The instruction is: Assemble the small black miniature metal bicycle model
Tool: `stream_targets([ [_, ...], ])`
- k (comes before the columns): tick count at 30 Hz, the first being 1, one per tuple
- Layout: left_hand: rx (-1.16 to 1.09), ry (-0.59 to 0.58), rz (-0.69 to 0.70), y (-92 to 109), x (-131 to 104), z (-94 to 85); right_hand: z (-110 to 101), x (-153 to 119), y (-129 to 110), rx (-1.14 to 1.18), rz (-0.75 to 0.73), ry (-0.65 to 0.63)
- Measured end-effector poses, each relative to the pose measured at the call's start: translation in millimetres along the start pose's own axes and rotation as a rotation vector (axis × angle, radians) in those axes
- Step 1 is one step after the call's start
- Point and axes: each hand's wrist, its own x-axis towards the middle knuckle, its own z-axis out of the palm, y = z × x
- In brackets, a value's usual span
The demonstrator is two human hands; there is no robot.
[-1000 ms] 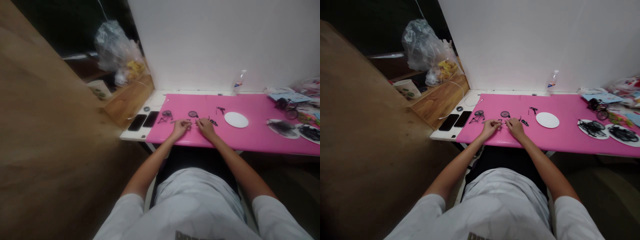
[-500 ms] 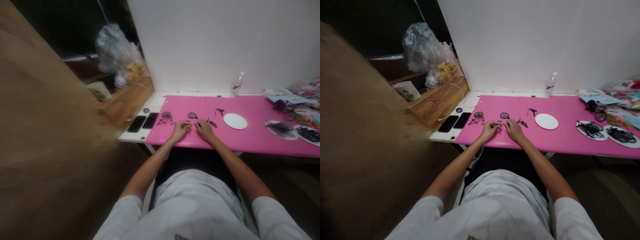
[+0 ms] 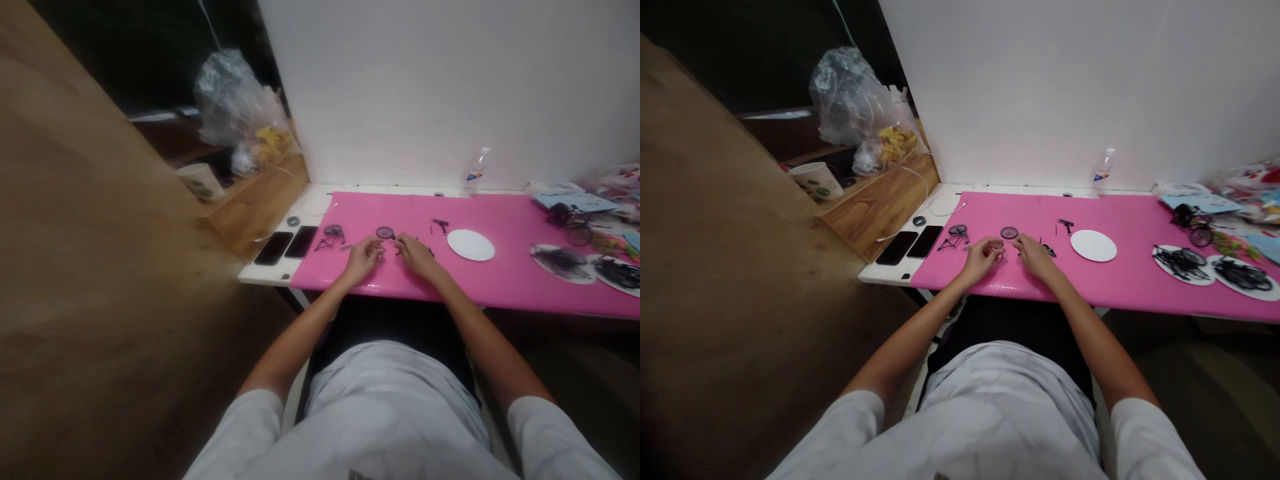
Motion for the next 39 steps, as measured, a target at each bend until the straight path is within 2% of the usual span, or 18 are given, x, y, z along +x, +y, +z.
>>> stream_targets([
  [4, -0.309, 0.113, -0.219, 8, 5, 2.9, -8, -3, -23, 0.189, -0.080, -0.073],
  [8, -0.405, 0.162, -0.362, 13, 7, 1.0, -6, -6, -38, 0.289, -0.166, -0.053],
  [12, -0.416, 0.132, -0.345, 13, 5, 0.2, -2, -6, -37, 0.325, -0.181, 0.003],
  [15, -0.376, 0.035, -0.319, 12, 7, -1.4, -2, -6, -36, 0.351, -0.180, -0.008],
  [18, -0.205, -0.067, -0.254, 11, 12, -11.3, -4, -5, -37, 0.361, -0.137, -0.006],
  [21, 0.133, -0.024, -0.091, 13, 21, -34.9, -6, -4, -39, 0.401, -0.060, 0.019],
  [23, 0.359, 0.013, -0.043, 19, 26, -57.9, -8, -4, -40, 0.448, -0.018, 0.036],
  [25, 0.600, 0.018, -0.057, 25, 29, -83.5, -9, -3, -39, 0.490, 0.014, 0.054],
  [27, 0.812, -0.016, -0.145, 31, 29, -107.7, -12, -3, -38, 0.518, 0.045, 0.060],
  [30, 1.035, -0.032, -0.239, 32, 28, -134.1, -17, -3, -38, 0.539, 0.090, 0.049],
  [33, 1.112, -0.070, -0.277, 25, 26, -146.2, -21, -3, -40, 0.519, 0.105, 0.043],
  [37, 1.121, -0.163, -0.316, 9, 27, -149.0, -24, -3, -42, 0.516, 0.112, 0.031],
  [39, 1.095, -0.162, -0.332, 2, 28, -148.9, -24, -3, -43, 0.523, 0.112, 0.024],
])
